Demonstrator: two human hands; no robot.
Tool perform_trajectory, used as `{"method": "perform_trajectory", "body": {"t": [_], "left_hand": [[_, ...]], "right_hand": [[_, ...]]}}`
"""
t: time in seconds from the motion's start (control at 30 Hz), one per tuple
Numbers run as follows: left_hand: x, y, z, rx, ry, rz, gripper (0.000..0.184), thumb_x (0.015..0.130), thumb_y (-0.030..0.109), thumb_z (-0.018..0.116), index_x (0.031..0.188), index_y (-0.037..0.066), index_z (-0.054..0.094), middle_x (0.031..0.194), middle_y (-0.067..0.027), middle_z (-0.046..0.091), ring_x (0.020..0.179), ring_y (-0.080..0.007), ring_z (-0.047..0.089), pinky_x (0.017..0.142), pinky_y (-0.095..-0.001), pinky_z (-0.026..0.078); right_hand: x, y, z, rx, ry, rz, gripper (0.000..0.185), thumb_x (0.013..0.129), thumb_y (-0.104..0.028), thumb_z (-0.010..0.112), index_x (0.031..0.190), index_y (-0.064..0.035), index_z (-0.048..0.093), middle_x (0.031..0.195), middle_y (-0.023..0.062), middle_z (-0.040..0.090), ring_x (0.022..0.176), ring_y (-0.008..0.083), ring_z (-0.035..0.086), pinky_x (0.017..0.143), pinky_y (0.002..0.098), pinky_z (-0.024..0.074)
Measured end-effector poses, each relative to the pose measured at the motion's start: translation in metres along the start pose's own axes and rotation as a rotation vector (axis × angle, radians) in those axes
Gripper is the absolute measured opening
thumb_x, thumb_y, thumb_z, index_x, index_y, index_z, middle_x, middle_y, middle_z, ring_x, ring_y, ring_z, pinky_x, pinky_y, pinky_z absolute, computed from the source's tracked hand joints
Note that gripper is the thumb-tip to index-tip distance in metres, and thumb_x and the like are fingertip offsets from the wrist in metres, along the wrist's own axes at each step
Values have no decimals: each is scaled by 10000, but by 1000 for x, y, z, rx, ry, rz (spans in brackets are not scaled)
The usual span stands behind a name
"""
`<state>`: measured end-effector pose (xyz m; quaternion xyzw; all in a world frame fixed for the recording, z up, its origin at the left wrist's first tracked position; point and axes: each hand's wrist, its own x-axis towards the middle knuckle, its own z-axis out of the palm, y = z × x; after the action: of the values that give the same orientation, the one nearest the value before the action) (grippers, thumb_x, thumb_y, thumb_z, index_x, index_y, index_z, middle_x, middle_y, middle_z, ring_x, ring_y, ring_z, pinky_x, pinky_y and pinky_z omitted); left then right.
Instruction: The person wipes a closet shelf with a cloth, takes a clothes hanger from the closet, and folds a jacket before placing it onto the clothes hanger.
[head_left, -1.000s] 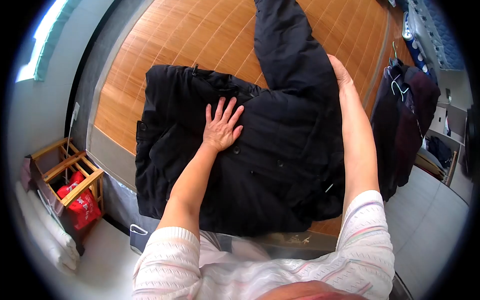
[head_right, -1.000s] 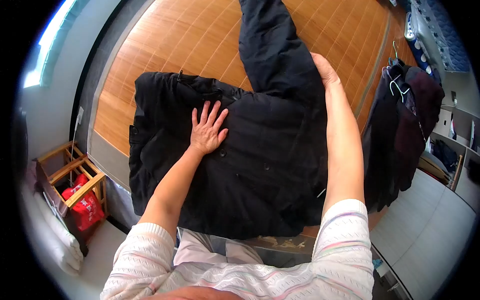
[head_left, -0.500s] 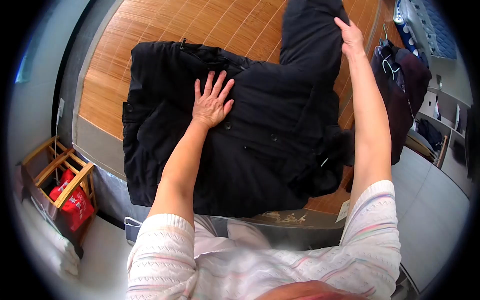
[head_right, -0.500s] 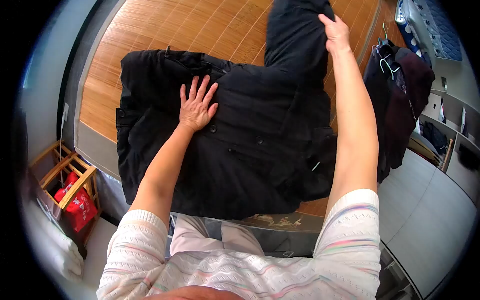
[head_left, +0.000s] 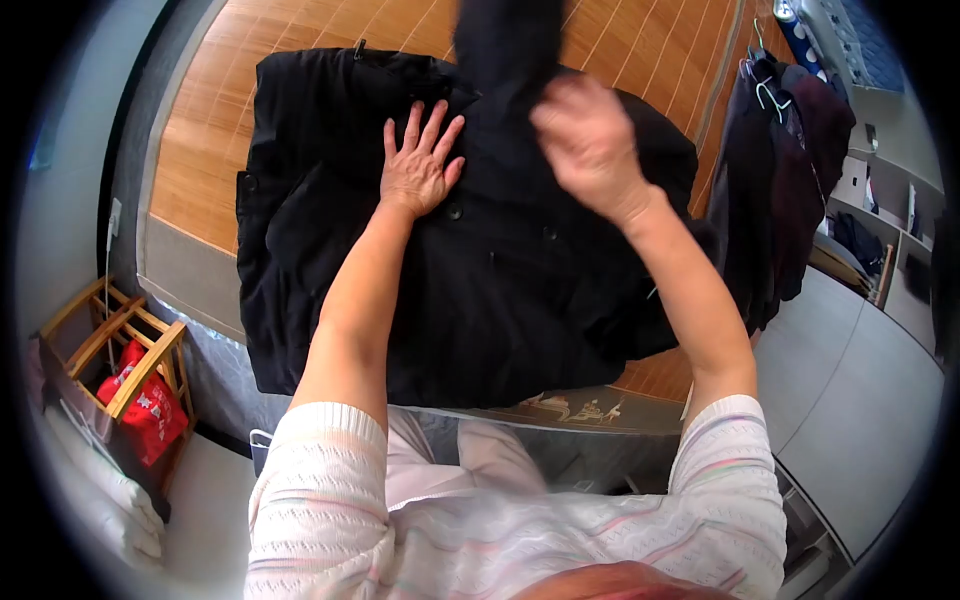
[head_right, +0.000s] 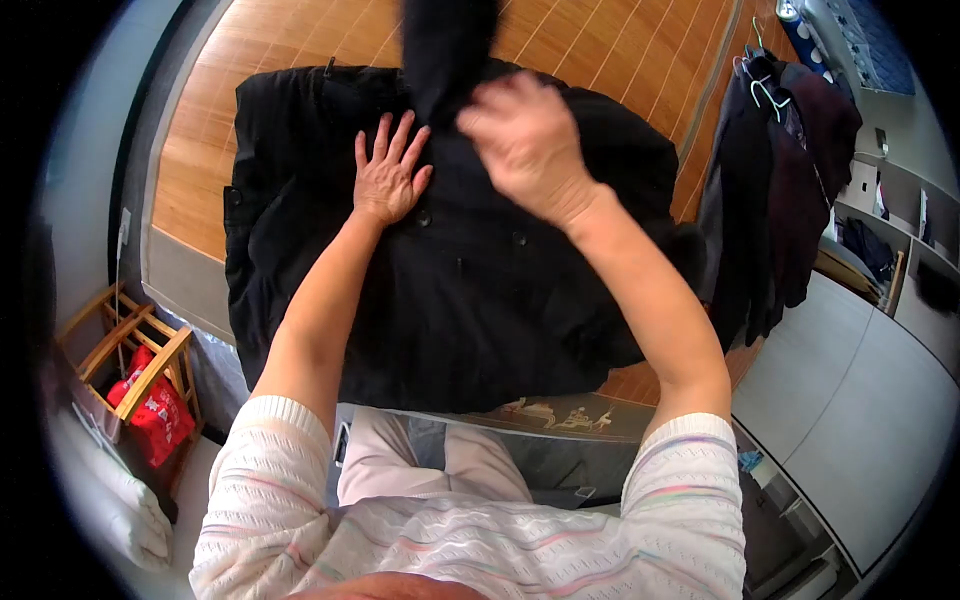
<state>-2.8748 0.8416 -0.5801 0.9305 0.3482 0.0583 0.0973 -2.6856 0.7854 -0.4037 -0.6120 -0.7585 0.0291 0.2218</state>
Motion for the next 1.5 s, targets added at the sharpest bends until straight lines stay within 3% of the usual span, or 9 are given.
{"method": "perform_trajectory", "body": {"t": [0.07,0.13,0.37,0.6,0.8,1.0,1.2,1.4,1.5], "left_hand": [[16,12,-47,117,-642,-89,586,857,418,441,1370,179,289,1437,-84,213,1319,-289,186,1054,-502,124],[-13,-12,23,-392,173,-54,586,828,432,490,1276,60,426,1371,-143,322,1294,-300,240,1071,-431,140],[-18,13,-33,-247,-6,-144,692,733,427,625,1247,5,432,1305,-182,408,1214,-300,374,1024,-383,268],[-77,-5,-129,-1444,-19,-588,431,742,191,697,1090,-16,551,935,-92,621,839,-163,599,708,-260,476],[-76,-78,-147,-1299,473,-978,397,772,189,688,1058,-43,540,932,-86,609,815,-148,578,706,-242,451],[-75,42,-163,-855,403,-152,179,628,37,584,803,24,618,725,-171,603,665,-305,596,606,-362,471],[-117,96,-171,-1145,-985,723,213,694,118,635,893,42,636,826,-126,626,756,-276,598,688,-332,488],[7,-90,-126,-665,573,-304,159,704,102,609,840,34,656,834,-129,633,758,-257,615,687,-305,492],[42,-180,-103,-393,422,-606,562,673,381,690,1089,17,591,1026,-173,621,943,-289,598,836,-351,454]], "right_hand": [[-25,-13,14,4,-182,-32,285,670,-98,658,952,-130,640,1105,3,571,1021,202,492,807,317,372],[-49,-18,11,-14,-268,48,317,685,-118,642,1000,-157,632,1144,-19,556,1075,214,470,869,343,338],[-93,14,-11,68,-202,413,297,734,-97,603,1031,-106,611,1150,61,563,1071,260,499,930,350,390],[-109,63,-6,-79,62,477,269,742,-120,565,1005,-116,625,1020,74,612,905,252,567,820,336,454],[-115,76,-5,561,247,1313,211,823,-123,559,986,-4,623,815,47,633,713,103,578,628,218,454],[-30,41,-6,614,388,765,174,839,-68,536,960,25,619,857,98,653,766,133,616,694,227,484],[74,-21,54,1049,-168,645,227,861,-174,524,1008,-23,609,947,71,641,822,133,624,690,244,478],[35,13,153,71,-52,458,250,772,-211,567,967,-72,639,900,96,652,801,181,628,747,279,473],[44,20,153,252,-64,496,233,767,-215,566,931,-77,656,846,97,659,769,186,630,718,290,480]]}}
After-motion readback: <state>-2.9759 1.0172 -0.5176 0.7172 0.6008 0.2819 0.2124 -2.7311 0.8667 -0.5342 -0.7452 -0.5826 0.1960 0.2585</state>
